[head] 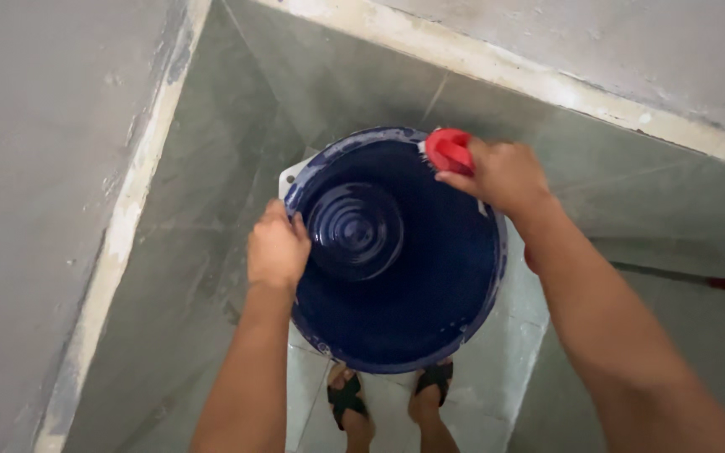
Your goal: The person cleans a blue plastic bucket using a brush and soapy water. They scrub the exterior and interior of the bucket, occasionally pouring water from a small black container to rinse it.
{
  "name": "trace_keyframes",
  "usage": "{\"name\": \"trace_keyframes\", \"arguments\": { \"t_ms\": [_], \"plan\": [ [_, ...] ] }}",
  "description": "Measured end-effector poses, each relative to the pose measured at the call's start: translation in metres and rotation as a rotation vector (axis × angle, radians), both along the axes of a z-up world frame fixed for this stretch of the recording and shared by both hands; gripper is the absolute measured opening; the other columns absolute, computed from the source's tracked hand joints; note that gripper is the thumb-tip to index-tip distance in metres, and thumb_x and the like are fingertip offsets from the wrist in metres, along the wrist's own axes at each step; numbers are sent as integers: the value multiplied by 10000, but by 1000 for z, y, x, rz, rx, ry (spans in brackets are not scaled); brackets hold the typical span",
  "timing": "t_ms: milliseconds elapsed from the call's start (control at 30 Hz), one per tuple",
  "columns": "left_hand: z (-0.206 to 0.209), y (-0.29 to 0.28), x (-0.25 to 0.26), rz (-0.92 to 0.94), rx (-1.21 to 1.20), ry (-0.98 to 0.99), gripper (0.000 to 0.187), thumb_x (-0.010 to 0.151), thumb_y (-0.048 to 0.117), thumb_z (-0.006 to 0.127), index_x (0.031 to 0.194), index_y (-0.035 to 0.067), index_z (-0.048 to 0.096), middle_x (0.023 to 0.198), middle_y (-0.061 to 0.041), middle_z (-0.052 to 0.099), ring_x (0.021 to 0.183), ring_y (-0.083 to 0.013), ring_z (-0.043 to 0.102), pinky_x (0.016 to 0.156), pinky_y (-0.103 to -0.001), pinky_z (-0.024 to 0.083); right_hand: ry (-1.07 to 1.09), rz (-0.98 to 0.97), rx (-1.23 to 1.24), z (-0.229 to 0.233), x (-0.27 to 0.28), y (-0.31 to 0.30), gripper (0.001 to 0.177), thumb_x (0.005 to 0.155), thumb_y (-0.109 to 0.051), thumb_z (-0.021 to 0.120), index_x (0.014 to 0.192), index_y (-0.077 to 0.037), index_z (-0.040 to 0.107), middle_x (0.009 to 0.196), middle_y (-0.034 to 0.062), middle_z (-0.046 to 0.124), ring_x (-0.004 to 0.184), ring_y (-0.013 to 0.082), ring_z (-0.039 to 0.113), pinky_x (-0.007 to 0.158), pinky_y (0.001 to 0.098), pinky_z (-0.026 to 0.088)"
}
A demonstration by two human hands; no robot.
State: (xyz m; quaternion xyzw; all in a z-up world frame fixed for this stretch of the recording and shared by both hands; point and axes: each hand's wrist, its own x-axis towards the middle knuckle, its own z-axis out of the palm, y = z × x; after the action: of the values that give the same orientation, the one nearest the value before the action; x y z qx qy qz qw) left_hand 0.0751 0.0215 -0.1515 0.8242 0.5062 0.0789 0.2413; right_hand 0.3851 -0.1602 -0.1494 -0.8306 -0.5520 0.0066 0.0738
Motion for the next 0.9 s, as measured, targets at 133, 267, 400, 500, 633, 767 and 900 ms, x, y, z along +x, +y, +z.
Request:
{"name": "trace_keyframes", "arguments": {
  "t_ms": [133, 267, 400, 500, 633, 767, 900],
  "plan": [
    [2, 1, 1, 38, -72, 25, 212, 967, 221, 650, 986, 17, 596, 925, -272, 713, 894, -482, 683, 816, -552, 544, 204, -243, 5, -9, -3, -48, 657, 843, -690, 720, 1000, -52, 724, 792, 210, 719, 700, 409, 709, 660, 489, 575],
    [4, 0, 1, 17, -51, 32, 217, 956, 219, 643, 1000, 16, 584, 917, -261, 719, 868, -481, 690, 809, -554, 548, 156, -385, -187, -10, -20, -67, 759, 803, -771, 715, 948, -26, 723, 819, 226, 728, 763, 427, 712, 727, 500, 588],
    [2, 3, 4, 22, -41, 43, 223, 963, 230, 636, 1018, 21, 580, 944, -277, 711, 872, -497, 682, 805, -567, 545, 141, -218, -170, 11, -6, -5, 718, 788, -710, 686, 1222, -139, 705, 784, 223, 721, 722, 435, 703, 669, 531, 570],
    [0, 3, 3, 40, -43, 52, 231, 962, 239, 635, 1022, 23, 578, 957, -278, 710, 879, -501, 679, 807, -579, 539, -31, 154, -73, 20, -5, 60, 582, 828, -693, 686, 986, -134, 711, 769, 159, 723, 725, 384, 715, 643, 509, 563],
    [4, 6, 6, 68, -69, 86, 234, 945, 254, 648, 1004, 36, 585, 963, -266, 716, 895, -493, 682, 822, -579, 537, -69, 395, 76, 21, -8, 91, 540, 849, -670, 687, 921, -135, 699, 826, 119, 728, 834, 344, 720, 695, 477, 566],
    [2, 6, 2, 60, -53, 54, 227, 949, 245, 645, 1023, 39, 587, 967, -268, 714, 894, -501, 676, 812, -579, 539, 13, 87, -253, 9, 12, 62, 608, 844, -744, 659, 943, -147, 712, 817, 136, 723, 797, 357, 716, 731, 485, 566],
    [1, 7, 3, 51, -48, 14, 227, 935, 237, 637, 1041, 43, 586, 959, -261, 716, 895, -489, 685, 807, -574, 543, 53, -68, -168, 7, 17, 11, 664, 771, -761, 700, 947, -122, 730, 754, 177, 728, 718, 393, 706, 693, 497, 575]
  ]
}}
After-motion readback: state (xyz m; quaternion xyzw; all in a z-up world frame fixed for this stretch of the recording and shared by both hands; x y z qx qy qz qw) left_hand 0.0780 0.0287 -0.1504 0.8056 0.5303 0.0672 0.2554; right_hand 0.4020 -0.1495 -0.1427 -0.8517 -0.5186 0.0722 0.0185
